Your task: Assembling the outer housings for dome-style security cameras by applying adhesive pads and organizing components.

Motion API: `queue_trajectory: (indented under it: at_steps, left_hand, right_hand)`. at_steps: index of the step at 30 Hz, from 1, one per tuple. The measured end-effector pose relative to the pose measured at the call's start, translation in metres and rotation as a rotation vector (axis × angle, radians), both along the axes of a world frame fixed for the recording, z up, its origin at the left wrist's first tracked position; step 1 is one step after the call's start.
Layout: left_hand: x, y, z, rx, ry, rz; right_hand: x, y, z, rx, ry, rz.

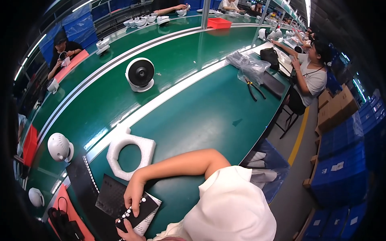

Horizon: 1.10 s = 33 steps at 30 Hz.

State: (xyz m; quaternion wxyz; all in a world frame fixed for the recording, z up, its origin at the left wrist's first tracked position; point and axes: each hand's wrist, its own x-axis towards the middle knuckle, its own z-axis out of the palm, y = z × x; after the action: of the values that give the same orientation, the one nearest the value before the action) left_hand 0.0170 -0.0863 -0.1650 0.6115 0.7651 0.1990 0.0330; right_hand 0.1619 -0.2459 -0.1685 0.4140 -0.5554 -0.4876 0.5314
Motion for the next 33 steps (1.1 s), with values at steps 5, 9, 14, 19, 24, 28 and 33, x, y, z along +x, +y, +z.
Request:
queue_trajectory:
  at_steps: [5, 9, 14, 19, 24, 28, 33]
  left_hand:
    - [0.000, 0.000, -0.001, 0.004, 0.029, 0.012]
    - [-0.001, 0.000, -0.001, -0.027, 0.015, -0.007]
    - [-0.002, 0.004, -0.009, -0.056, -0.034, -0.026]
    - [0.000, 0.000, 0.006, 0.045, 0.007, -0.031]
    - [-0.004, -0.006, -0.002, -0.059, -0.211, -0.005]
    - [0.007, 0.005, -0.006, -0.080, -0.222, -0.146]
    - [0.005, 0.014, -0.011, -0.131, -0.204, -0.247]
  right_hand:
    - [0.000, -0.001, 0.002, -0.003, -0.028, -0.004]
    - [-0.003, -0.001, 0.002, -0.003, -0.025, -0.023]
    - [-0.003, 0.000, -0.004, -0.006, -0.011, -0.022]
    - [0.001, 0.006, -0.005, 0.033, -0.008, 0.002]
    - [-0.003, 0.001, 0.001, 0.084, -0.014, 0.029]
    - [0.002, 0.002, 0.003, -0.005, 0.014, 0.020]
    - [-0.004, 0.009, 0.006, -0.073, -0.013, -0.003]
